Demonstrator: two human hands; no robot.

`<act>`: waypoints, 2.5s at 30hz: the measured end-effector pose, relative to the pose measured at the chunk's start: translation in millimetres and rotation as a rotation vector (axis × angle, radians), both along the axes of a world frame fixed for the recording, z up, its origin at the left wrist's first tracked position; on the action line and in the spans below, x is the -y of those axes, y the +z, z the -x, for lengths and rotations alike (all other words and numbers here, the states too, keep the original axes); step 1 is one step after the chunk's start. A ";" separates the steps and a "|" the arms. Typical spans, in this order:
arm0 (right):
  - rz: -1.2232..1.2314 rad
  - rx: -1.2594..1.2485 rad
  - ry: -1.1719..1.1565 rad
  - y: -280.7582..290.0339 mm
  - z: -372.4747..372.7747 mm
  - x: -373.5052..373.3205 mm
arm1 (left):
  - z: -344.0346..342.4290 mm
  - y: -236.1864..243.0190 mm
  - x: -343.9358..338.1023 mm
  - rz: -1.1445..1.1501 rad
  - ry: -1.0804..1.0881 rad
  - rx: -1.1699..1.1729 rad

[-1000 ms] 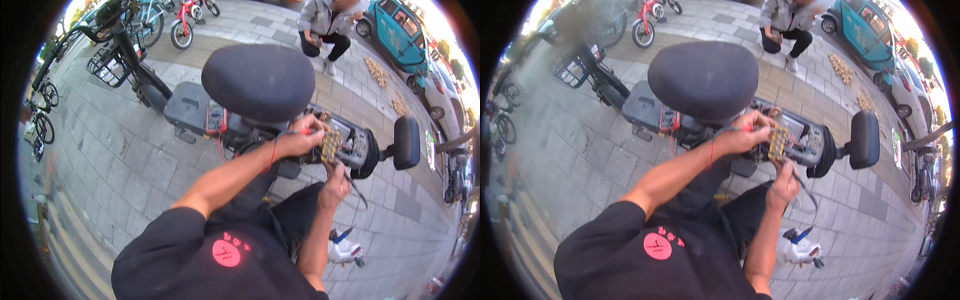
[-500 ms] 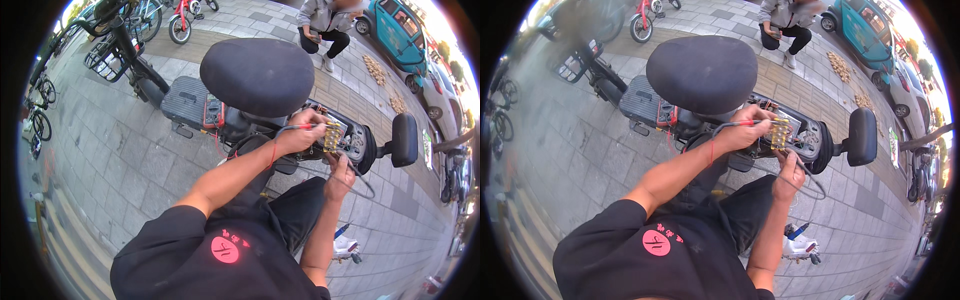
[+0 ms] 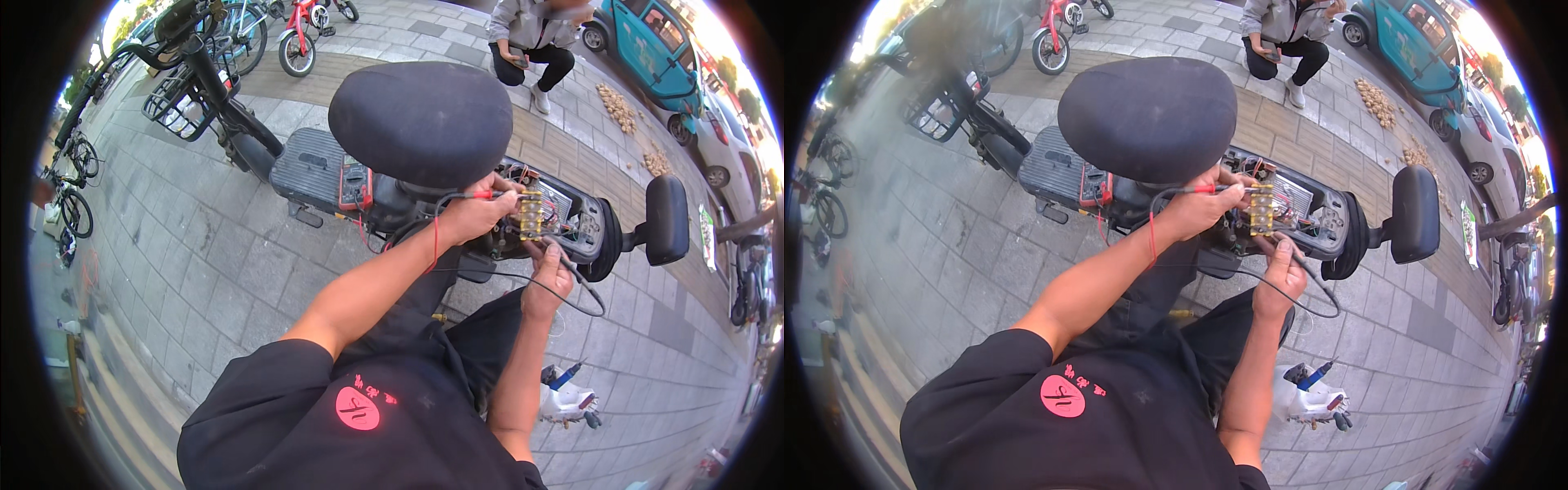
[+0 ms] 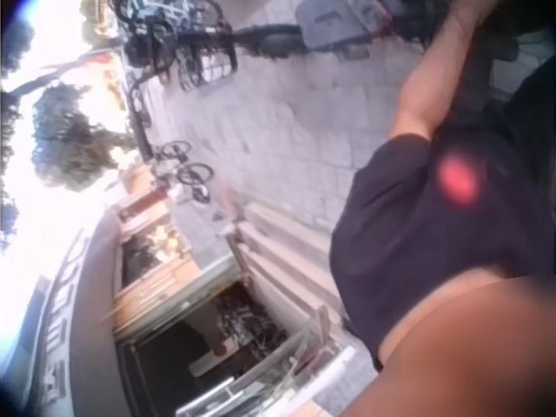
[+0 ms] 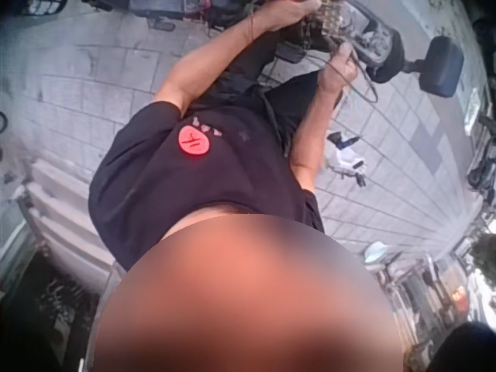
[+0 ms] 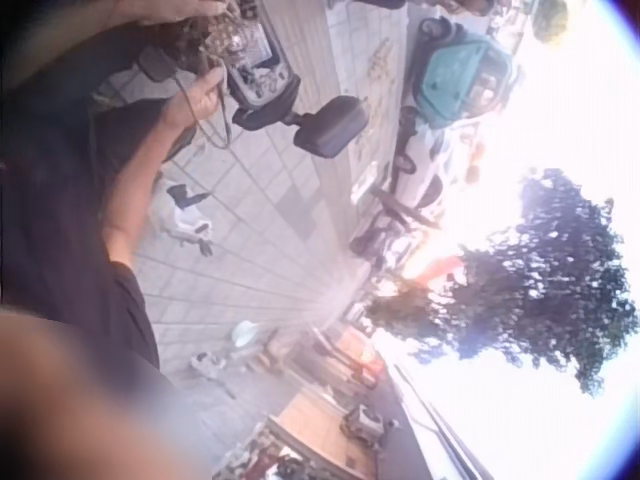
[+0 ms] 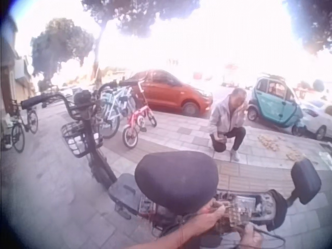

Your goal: The person uses a multimeter to test continuity on the wiring harness of an electric scooter's controller. They probe multiple points on the connector and wires, then lift the controller to inspect the wiring and connections.

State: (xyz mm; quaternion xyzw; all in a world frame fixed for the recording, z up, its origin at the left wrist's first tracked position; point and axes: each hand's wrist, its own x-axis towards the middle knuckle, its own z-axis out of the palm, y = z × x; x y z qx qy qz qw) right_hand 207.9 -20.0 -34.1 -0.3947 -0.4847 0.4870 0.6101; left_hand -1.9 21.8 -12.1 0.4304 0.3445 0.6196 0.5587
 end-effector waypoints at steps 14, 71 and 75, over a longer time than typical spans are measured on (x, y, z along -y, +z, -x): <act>0.020 0.100 -0.036 10.5 -13.0 0.8 | -14.6 10.2 -1.3 -0.021 0.022 -0.129; 0.072 -0.085 -0.037 -6.5 -16.3 1.3 | -22.3 20.9 -3.7 -0.142 0.082 -0.149; 0.045 -0.081 -0.035 1.9 -8.5 -4.7 | -14.8 4.1 -8.4 -0.113 0.065 -0.197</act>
